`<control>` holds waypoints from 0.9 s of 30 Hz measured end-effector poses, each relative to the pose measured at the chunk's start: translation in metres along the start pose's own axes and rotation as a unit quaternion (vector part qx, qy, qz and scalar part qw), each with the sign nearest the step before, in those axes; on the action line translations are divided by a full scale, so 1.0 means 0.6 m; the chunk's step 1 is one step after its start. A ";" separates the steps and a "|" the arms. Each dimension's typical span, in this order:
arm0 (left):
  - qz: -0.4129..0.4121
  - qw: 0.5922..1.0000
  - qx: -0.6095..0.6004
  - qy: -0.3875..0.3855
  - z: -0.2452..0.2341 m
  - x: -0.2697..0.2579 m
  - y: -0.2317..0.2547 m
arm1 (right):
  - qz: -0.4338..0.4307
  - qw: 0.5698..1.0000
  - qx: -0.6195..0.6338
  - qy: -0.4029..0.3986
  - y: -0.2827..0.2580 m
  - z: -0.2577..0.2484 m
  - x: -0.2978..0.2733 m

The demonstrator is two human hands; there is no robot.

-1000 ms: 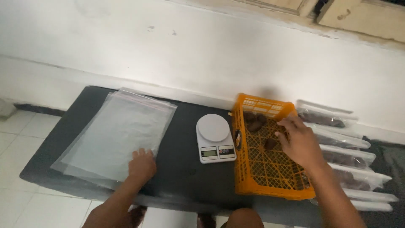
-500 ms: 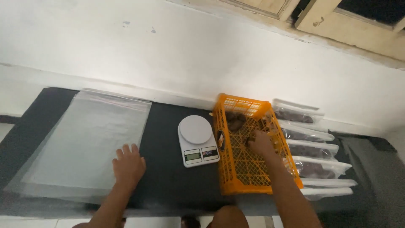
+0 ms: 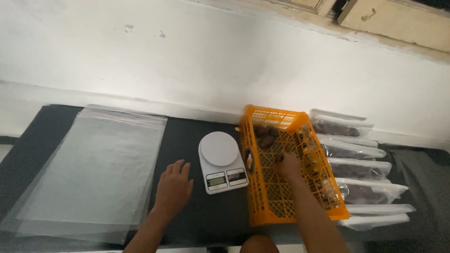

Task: Weighing dried fruits on a scale and packing them into plastic bags.

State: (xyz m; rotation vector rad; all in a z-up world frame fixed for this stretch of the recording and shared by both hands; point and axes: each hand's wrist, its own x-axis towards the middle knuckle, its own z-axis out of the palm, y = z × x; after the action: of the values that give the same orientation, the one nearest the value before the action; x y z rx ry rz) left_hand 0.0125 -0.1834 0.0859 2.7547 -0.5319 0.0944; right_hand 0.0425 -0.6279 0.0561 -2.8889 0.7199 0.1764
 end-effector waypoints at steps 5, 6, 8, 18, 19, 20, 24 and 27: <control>0.026 0.998 -0.047 -0.026 -0.011 0.011 0.043 | 0.030 0.969 0.242 0.040 -0.074 -0.112 -0.064; 0.028 0.995 -0.075 -0.057 -0.017 0.013 0.054 | 0.080 0.945 0.316 0.036 -0.099 -0.141 -0.084; 0.041 0.994 -0.073 -0.069 -0.004 0.015 0.064 | 0.075 0.882 0.465 0.027 -0.136 -0.176 -0.102; 0.111 0.991 -0.036 -0.066 0.004 0.023 0.098 | -0.125 0.923 0.362 -0.036 -0.283 -0.162 -0.132; 0.111 0.991 -0.037 -0.065 0.012 0.026 0.100 | -0.126 0.923 0.360 -0.035 -0.293 -0.142 -0.129; 0.114 0.991 -0.043 -0.061 0.020 0.029 0.101 | -0.163 0.937 0.309 -0.019 -0.302 -0.121 -0.126; 0.121 0.991 -0.042 -0.039 0.029 0.041 0.113 | -0.234 0.962 0.137 -0.004 -0.329 -0.096 -0.122; 0.100 0.993 -0.062 -0.027 0.042 0.055 0.120 | -0.235 0.970 0.067 0.007 -0.331 -0.062 -0.078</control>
State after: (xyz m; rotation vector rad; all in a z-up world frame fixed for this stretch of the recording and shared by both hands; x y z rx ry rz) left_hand 0.0162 -0.2665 0.0884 2.5830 -0.7995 0.0322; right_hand 0.0984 -0.4400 0.1243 -2.8313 0.0323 0.0455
